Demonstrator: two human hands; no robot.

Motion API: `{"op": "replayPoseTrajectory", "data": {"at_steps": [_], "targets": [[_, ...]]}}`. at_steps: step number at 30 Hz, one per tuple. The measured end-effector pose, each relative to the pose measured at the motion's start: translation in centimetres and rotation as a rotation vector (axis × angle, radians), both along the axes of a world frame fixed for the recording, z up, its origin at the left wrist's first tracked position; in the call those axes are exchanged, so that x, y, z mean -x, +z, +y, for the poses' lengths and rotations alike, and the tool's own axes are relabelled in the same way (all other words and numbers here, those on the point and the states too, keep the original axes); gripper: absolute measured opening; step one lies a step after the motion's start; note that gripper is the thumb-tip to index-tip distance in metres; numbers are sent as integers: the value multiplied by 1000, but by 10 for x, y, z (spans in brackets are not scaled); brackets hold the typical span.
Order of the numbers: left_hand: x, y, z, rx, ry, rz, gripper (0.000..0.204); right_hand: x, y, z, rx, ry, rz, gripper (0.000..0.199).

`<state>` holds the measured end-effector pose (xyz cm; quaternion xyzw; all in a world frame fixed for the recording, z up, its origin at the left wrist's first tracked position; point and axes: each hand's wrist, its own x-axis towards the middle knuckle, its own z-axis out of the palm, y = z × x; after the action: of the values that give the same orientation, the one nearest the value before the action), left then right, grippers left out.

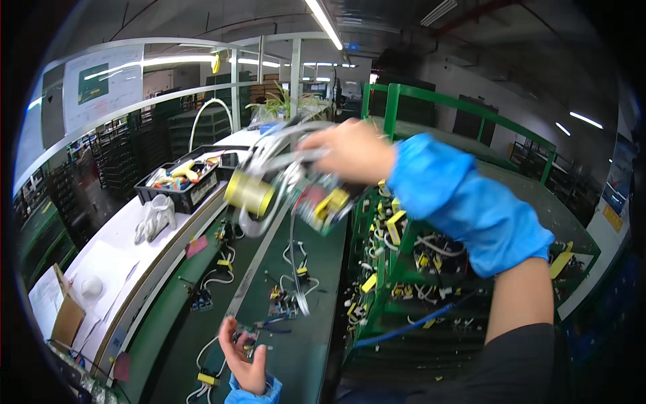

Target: The person assembles and solders wires and connectors onto a printed circuit board at an industrial workstation. The person uses a soldering iron, pliers, and a screwdriver to complete the task.

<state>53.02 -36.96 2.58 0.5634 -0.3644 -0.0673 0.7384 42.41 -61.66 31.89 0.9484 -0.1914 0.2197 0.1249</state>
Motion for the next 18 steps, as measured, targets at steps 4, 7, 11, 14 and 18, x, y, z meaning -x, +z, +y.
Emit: {"op": "replayPoseTrajectory", "data": {"at_steps": [4,7,11,14,18], "targets": [[6,-20,-41,-197,-81,54,69,74,68,-123,-41,-216,-230,40],[-6,-54,-64,-248,-89,55,71,123,67,-222,22,-452,-356,38],[-23,-96,-72,-247,-41,72,60,155,39,-302,-23,-779,-420,39],[-41,-123,-68,-328,-84,138,65,163,17,-338,-56,-912,-325,37],[-58,-130,-59,-466,-3,96,72,179,-29,-389,-130,-790,-80,33]]}}
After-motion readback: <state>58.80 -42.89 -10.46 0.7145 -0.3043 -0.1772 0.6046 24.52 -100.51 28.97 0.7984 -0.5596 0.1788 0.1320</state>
